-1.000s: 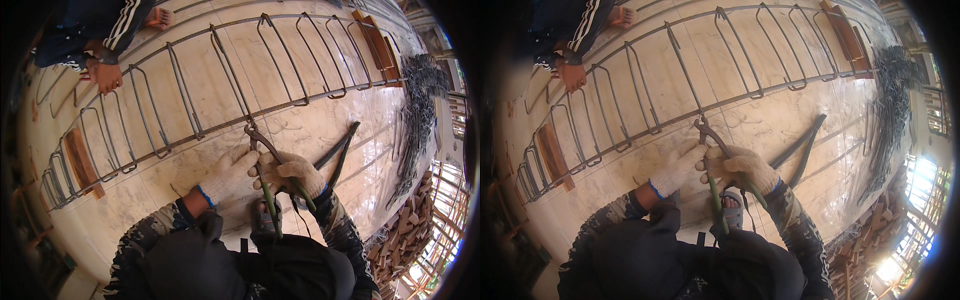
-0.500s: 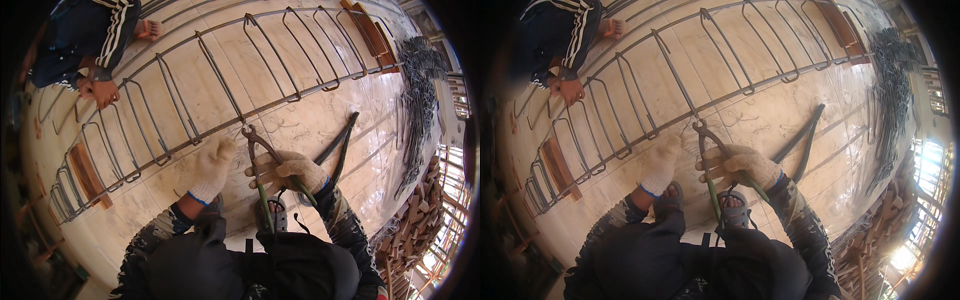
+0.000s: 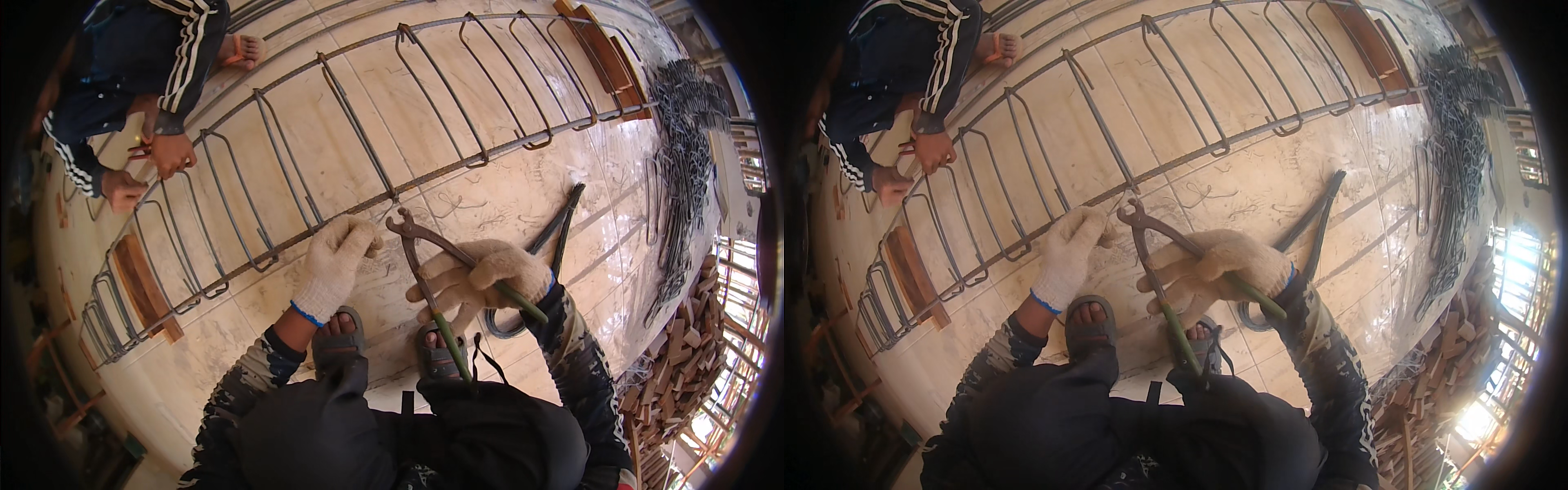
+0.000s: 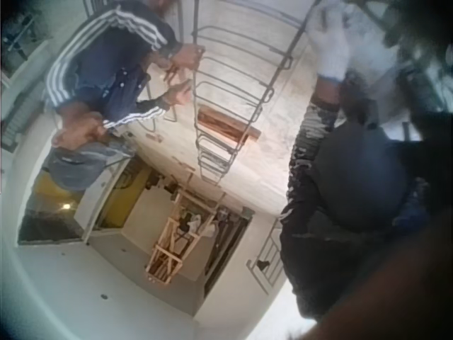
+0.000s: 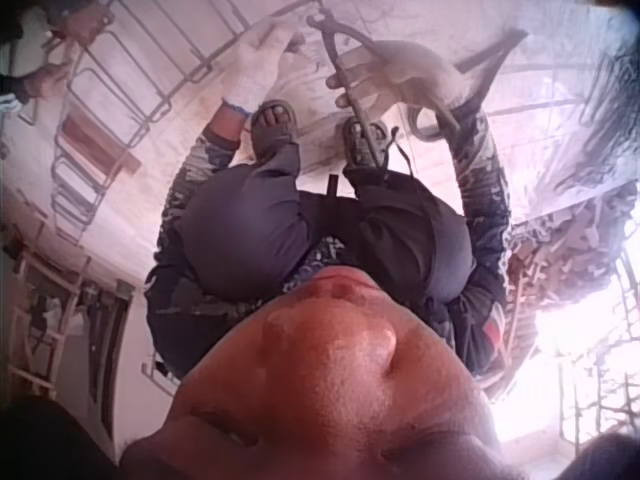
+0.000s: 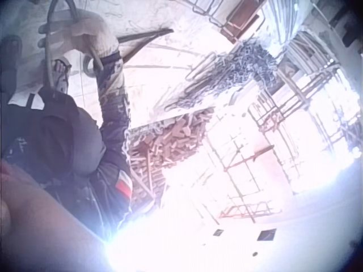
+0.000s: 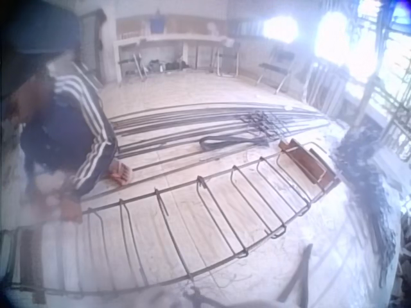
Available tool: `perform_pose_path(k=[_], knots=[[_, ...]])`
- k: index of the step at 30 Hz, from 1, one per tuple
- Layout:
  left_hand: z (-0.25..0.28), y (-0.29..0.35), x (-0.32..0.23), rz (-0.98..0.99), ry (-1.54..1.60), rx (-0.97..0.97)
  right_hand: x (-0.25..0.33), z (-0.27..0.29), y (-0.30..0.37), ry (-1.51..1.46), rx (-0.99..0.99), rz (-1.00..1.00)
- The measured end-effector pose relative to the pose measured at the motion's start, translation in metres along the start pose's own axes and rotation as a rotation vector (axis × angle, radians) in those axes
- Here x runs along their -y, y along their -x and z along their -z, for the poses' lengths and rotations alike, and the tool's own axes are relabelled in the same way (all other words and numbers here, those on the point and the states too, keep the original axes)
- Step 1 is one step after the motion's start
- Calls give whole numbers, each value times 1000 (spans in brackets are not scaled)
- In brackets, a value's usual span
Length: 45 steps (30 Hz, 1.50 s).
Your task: The person assembles a metal frame structure on the floor by inserting vertical rods into horizontal supports and securing them with wire ties. They use pliers to twist and tighten the wire at each joint, working systematically along the frame.
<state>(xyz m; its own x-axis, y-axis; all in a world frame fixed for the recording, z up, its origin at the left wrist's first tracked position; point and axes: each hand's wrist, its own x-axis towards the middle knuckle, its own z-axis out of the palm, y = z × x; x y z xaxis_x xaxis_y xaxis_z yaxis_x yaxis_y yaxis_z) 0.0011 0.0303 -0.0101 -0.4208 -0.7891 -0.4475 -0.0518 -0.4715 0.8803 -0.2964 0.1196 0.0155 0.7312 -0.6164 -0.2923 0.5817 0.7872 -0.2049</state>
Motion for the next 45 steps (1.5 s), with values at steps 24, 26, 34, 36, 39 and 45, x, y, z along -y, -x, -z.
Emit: perform_pose_path(k=[24, 26, 34, 36, 39, 45], knots=[[4, 2, 4, -4, -103, 103, 21, 8, -18, -125, -161, -3], [4, 4, 6, -4, -86, 94, 20, -3, -20, -93, -185, 3], [2, 0, 8, -28, -94, 99, 14, -7, -19, -22, -211, 3], [3, -1, 9, -18, -122, 105, 14, -10, -20, 37, -236, -12], [4, -3, 17, -37, -58, 106, 11, -9, -20, -166, -184, -46], [6, -2, 5, -731, -915, -230, -14, -35, -32, -325, -276, -125]])
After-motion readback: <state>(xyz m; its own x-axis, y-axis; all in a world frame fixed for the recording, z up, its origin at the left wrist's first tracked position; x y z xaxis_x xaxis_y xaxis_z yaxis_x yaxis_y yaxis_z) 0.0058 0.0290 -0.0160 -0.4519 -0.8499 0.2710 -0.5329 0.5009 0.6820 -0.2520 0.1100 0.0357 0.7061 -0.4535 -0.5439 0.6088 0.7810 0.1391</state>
